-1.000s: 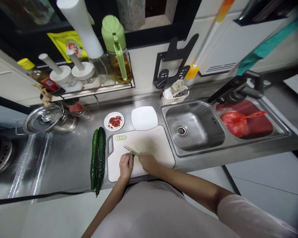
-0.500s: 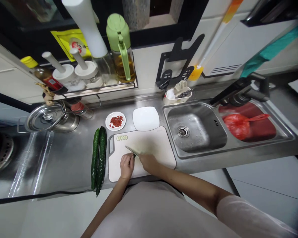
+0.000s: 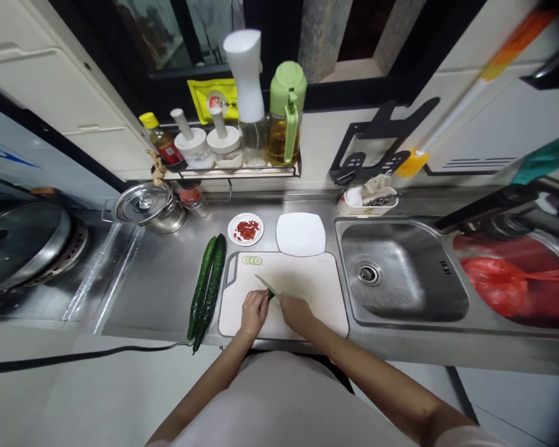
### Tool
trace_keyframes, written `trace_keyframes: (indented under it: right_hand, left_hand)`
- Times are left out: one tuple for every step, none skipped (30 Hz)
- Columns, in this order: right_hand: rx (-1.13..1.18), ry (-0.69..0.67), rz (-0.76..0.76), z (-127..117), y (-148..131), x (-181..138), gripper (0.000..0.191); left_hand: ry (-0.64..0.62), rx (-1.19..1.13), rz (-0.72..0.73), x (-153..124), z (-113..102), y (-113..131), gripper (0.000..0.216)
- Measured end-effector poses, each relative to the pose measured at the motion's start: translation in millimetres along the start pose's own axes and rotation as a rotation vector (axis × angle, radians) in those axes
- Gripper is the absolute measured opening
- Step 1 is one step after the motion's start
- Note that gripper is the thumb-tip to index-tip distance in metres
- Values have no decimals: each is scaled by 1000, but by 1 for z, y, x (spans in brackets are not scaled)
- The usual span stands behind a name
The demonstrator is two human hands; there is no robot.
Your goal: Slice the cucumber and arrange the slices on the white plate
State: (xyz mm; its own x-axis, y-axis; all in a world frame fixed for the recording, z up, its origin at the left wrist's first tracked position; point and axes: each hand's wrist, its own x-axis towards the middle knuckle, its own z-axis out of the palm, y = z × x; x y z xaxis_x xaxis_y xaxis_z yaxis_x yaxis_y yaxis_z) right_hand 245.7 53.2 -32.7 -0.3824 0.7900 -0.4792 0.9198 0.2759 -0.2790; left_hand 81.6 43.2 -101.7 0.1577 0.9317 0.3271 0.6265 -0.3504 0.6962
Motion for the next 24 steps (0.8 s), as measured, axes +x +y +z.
trace_keyframes:
  right_hand:
    - [-12, 1, 8, 0, -1, 0, 33]
    - [-24, 2, 16, -1, -2, -1, 33]
    - [-34, -1, 28, -1, -4, -1, 32]
    - [-38, -5, 43, -2, -5, -2, 32]
    - [-37, -8, 59, -3, -6, -2, 31]
    - [-32, -13, 77, -4, -7, -3, 31]
    - [-23, -16, 93, -6, -8, -3, 30]
    - [-13, -14, 107, -7, -8, -4, 30]
    - [-2, -9, 118, -8, -8, -5, 30]
    - [8, -1, 127, -10, -8, -6, 29]
    - [17, 11, 135, -11, -7, -8, 29]
    - [23, 26, 144, -13, -6, -10, 29]
    - [25, 45, 153, -14, -5, -12, 29]
    - [23, 64, 165, -16, -3, -15, 28]
    - [19, 80, 177, -18, -1, -18, 28]
    - [11, 92, 193, -21, 1, -21, 28]
    - [1, 99, 210, -23, 3, -24, 28]
    - [-12, 102, 226, -26, 6, -27, 28]
    - [-28, 106, 241, -28, 8, -30, 29]
    - [-48, 109, 257, -30, 11, -33, 29]
    - [-68, 117, 271, -32, 13, -36, 30]
    - [-90, 126, 282, -34, 14, -39, 31]
    - [-111, 137, 290, -35, 16, -42, 31]
    - [-133, 155, 293, -35, 17, -45, 31]
  left_hand:
    - [5, 2, 2, 0, 0, 0, 20]
    - [9, 3, 4, 0, 0, 0, 20]
    - [13, 4, 6, -1, 0, 0, 20]
    - [17, 5, 7, -1, -1, 0, 21]
    - [20, 6, 8, -1, -1, -1, 21]
    - [22, 7, 7, -2, -1, -1, 21]
    - [23, 7, 6, -2, -2, -1, 22]
    - [24, 5, 5, -2, -2, -1, 22]
    - [26, 2, 4, -2, -2, -1, 22]
    - [28, -2, 1, -2, -2, -1, 21]
    - [32, -7, -4, -2, -2, -1, 21]
    - [38, -11, -11, -2, -2, -1, 21]
    - [44, -16, -21, -2, -2, -1, 20]
    - [50, -21, -32, -2, -2, -1, 19]
    - [57, -28, -46, -3, -2, 0, 19]
    - [63, -38, -60, -3, -2, 0, 18]
    - [67, -50, -75, -3, -2, 1, 18]
    - [71, -65, -90, -3, -3, 2, 18]
    - [73, -81, -106, -3, -3, 3, 18]
    - [75, -101, -124, -3, -4, 5, 18]
    - [78, -123, -145, -3, -5, 6, 19]
    - [84, -149, -171, -3, -6, 8, 20]
    - [95, -178, -204, -3, -8, 9, 21]
    - [112, -209, -246, -2, -10, 9, 23]
